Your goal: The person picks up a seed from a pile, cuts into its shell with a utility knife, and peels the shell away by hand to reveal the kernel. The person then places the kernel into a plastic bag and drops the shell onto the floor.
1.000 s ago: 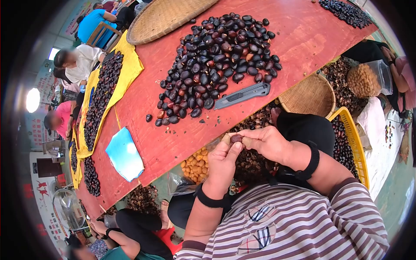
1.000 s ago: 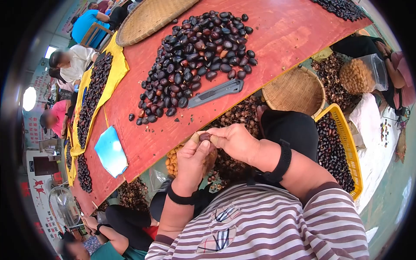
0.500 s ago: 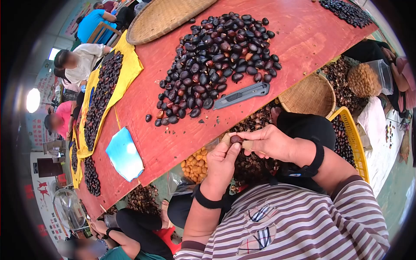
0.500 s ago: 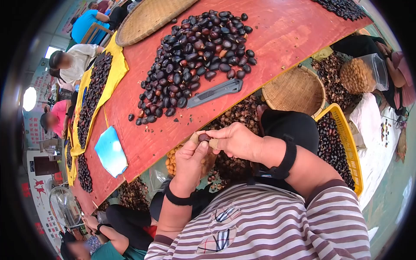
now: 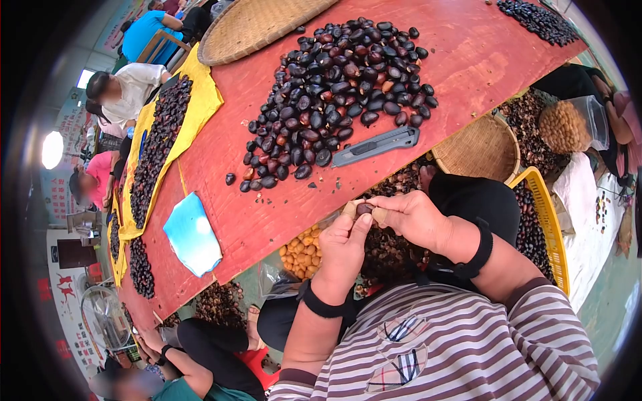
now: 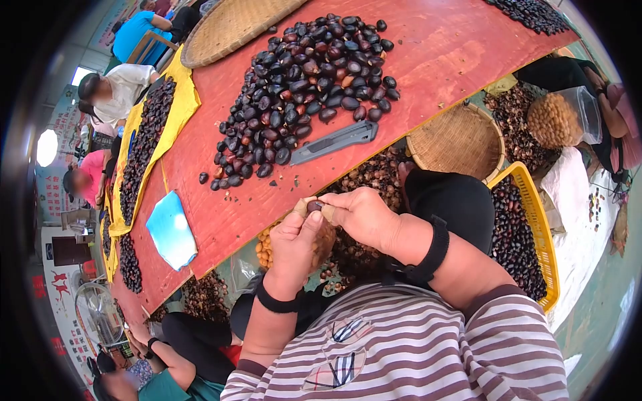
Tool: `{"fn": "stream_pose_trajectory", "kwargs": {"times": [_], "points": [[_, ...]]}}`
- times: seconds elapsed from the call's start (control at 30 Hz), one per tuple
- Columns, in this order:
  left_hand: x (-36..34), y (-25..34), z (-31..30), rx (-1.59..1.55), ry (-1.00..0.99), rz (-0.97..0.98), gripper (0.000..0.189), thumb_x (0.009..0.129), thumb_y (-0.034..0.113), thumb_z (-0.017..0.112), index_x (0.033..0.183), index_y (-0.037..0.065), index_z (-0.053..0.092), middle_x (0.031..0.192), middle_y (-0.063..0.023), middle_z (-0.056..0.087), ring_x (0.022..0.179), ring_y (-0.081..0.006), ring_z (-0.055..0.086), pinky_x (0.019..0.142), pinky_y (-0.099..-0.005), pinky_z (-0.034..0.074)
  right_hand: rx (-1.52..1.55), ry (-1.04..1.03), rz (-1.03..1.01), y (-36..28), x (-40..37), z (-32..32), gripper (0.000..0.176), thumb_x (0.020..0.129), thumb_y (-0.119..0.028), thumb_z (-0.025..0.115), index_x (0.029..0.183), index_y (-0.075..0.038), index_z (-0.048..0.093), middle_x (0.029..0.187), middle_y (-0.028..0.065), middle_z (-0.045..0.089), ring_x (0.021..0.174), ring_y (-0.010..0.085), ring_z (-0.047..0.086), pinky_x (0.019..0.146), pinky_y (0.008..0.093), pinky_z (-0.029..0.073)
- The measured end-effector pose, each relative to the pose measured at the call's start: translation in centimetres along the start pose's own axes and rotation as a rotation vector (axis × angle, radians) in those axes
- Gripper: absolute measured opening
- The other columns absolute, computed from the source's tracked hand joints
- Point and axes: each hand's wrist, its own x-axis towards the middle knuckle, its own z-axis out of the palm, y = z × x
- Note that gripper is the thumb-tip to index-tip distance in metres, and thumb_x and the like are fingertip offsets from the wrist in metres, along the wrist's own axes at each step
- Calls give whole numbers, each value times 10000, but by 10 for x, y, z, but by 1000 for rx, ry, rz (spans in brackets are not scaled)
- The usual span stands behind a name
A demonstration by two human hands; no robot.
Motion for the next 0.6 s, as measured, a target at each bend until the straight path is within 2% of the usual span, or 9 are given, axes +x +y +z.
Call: {"fn": "stream_pose_trajectory", "kwargs": {"times": [0.03, 0.13, 0.23, 0.27, 0.37, 0.47, 0.5, 0.6], "points": [[1, 0, -1, 27, -8, 1, 233, 825, 66, 485, 1040, -17, 515, 880, 4, 546, 794, -47, 469, 730, -183, 380, 57, -34, 117, -9, -1, -3, 233, 786, -105, 537, 997, -9, 557, 757, 95, 603, 680, 97, 538, 658, 230, 449], [3, 1, -1, -8, -46, -27, 245, 823, 87, 494, 1046, -12, 515, 900, 4, 546, 808, -52, 477, 747, -188, 381, 169, -50, 298, -15, 1, -8, 222, 790, -109, 531, 985, -9, 565, 785, 99, 613, 690, 104, 548, 657, 234, 450], [5, 7, 0, -240, -62, -148, 248, 828, 120, 496, 1041, -5, 519, 913, -3, 547, 812, -64, 491, 746, -198, 393, 48, 32, -83, 4, 4, -3, 224, 791, -115, 532, 996, -28, 562, 791, 102, 613, 691, 111, 563, 649, 240, 455], [6, 9, 1, -345, -65, -200, 249, 830, 133, 496, 1037, -3, 521, 919, -6, 548, 814, -68, 497, 745, -202, 398, 5, 47, -137, 8, 3, -2, 225, 791, -114, 533, 999, -34, 560, 795, 106, 612, 698, 115, 568, 652, 241, 456], [6, 10, 1, -351, -2, -235, 239, 834, 163, 499, 988, -14, 545, 844, -22, 567, 745, -81, 520, 681, -202, 422, -188, 82, -237, 2, -1, 3, 222, 794, -100, 527, 1010, -56, 552, 809, 127, 604, 745, 128, 587, 670, 247, 461], [3, 11, -3, -116, -53, -142, 244, 835, 170, 499, 974, -24, 551, 804, -38, 582, 713, -87, 533, 665, -213, 433, 68, 1, -186, 4, -2, 4, 229, 795, -89, 523, 1020, -52, 550, 796, 97, 611, 719, 119, 578, 644, 245, 462], [2, 14, -4, -99, -70, -122, 242, 835, 169, 498, 966, -26, 554, 791, -41, 585, 704, -90, 536, 661, -215, 436, 234, -57, -121, 0, -5, 3, 238, 798, -84, 521, 1031, -43, 548, 788, 57, 610, 704, 112, 564, 627, 239, 462], [-5, 26, -5, -65, -98, -99, 235, 836, 164, 496, 944, -34, 563, 761, -51, 590, 687, -95, 544, 650, -218, 444, 247, -193, 200, -31, -10, -13, 245, 797, -75, 522, 1037, -32, 545, 789, 32, 602, 707, 96, 543, 642, 229, 457]]}}
